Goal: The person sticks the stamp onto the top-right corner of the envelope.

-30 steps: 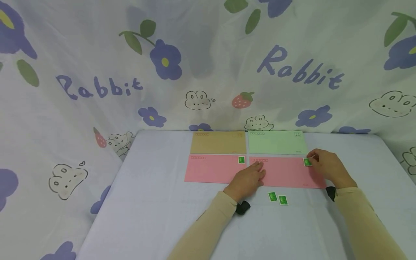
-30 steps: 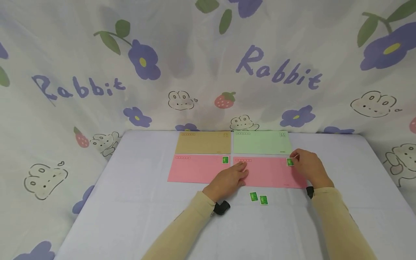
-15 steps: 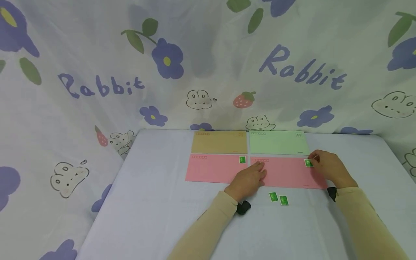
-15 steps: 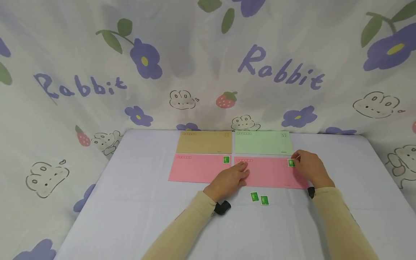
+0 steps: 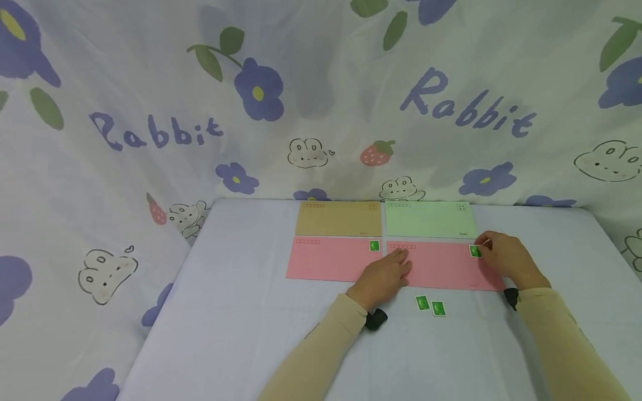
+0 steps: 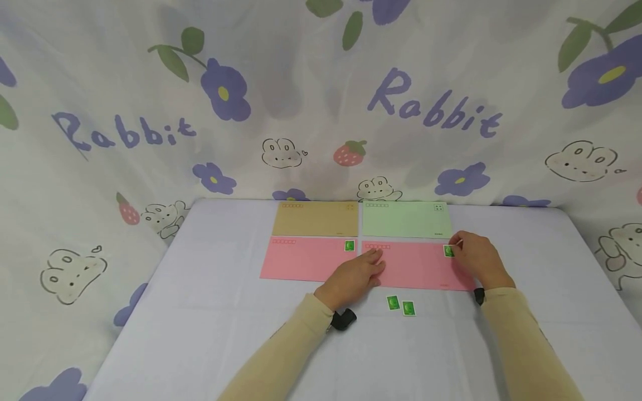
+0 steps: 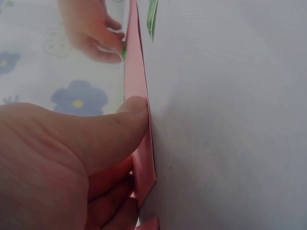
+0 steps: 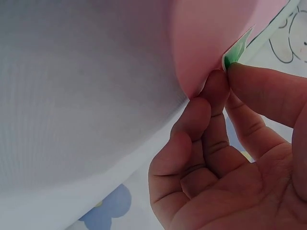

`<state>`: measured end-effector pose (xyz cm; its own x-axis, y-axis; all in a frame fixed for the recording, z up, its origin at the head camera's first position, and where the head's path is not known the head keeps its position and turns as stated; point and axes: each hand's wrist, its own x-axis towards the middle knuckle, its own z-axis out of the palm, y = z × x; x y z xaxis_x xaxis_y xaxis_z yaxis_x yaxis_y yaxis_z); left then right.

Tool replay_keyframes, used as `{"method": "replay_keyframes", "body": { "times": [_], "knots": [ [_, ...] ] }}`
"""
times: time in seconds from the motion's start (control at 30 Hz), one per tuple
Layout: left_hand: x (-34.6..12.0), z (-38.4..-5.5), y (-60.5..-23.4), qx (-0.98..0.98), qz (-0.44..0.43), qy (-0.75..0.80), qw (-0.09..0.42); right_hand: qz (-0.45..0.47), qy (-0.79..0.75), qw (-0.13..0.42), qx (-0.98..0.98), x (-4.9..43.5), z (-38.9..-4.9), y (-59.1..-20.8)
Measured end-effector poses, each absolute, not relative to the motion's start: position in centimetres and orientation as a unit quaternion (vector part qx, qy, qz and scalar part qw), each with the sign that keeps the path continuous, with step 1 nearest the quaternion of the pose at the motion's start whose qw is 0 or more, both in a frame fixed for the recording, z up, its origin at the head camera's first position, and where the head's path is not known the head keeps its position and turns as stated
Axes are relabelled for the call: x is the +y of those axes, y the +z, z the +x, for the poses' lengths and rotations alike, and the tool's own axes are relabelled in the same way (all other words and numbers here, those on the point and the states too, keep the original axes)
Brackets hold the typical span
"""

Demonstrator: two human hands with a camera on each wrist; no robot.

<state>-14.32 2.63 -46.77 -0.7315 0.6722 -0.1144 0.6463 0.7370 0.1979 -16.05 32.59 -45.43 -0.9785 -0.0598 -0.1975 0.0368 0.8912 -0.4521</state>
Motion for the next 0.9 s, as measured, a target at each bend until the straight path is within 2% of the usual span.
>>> {"method": "replay_keyframes", "body": {
  "times": [0.9],
  "knots": [
    [2.65, -14.27, -46.65, 0.928, 0.348, 0.087, 0.099, 0.003, -0.22, 0.11, 0.969, 32.54, -16.57, -45.92]
  ]
}}
